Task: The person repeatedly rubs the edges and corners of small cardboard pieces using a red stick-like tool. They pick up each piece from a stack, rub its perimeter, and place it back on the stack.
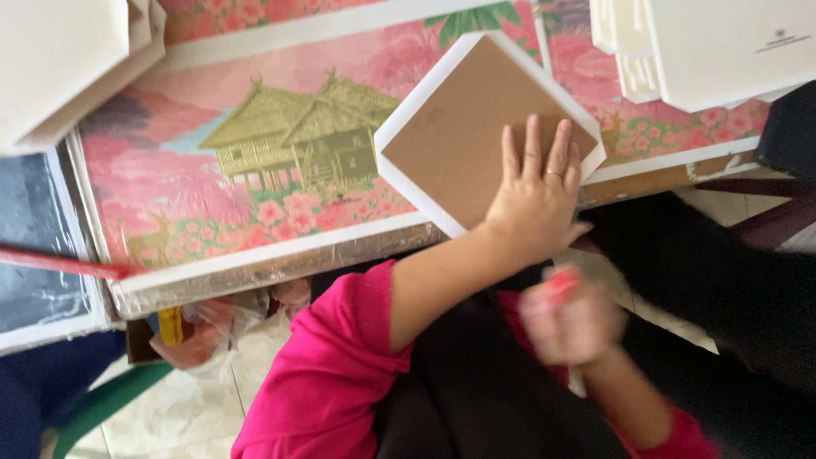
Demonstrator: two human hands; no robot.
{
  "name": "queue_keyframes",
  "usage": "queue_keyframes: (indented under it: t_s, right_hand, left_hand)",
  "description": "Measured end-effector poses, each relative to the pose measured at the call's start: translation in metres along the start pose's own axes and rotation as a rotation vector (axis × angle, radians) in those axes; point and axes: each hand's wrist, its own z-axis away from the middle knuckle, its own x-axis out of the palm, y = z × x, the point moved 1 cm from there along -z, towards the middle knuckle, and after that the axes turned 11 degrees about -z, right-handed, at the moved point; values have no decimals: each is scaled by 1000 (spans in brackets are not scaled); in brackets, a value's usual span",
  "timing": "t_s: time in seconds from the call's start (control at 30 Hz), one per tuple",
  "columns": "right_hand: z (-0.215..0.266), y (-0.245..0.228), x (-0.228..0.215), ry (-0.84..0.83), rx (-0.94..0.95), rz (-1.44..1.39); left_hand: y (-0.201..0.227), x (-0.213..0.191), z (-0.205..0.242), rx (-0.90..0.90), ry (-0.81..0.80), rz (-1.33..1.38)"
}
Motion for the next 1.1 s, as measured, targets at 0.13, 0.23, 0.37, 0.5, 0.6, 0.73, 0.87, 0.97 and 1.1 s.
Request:
queue_keyframes:
  t_s: [0.13,0.23,0.37,0.5,0.6,0.73,0.87,0.97,1.1]
  right_hand:
    - [-10,13,-63,408,206,304]
    - [7,79,-75,355,200,622]
    - [-28,41,-28,99,176,591]
    - [-50,45,-45,137,117,899]
    - [-49,40,-33,94,102,966]
    - [-39,69,-46,9,98,1039]
    - [-55,88,-69,155,117,892]
    - [-57,68,-54,162,53,959]
    - [-57,28,-9,-31,-54,820]
  left_hand:
    - [-31,-28,-13,227,-550,-33]
    - [-95,-41,-39,215,-659,346]
    - [-105,-36,-48,241,-721,398]
    - [-108,-34,-47,254,-763,480]
    - [-109,-25,-47,270,-734,459]
    - [-110,-16,-42,295,-656,460]
    - [-127,-51,-21,338,-423,127]
    - [-142,-70,-22,341,-904,85]
    - [-151,-57,-17,302,-750,212]
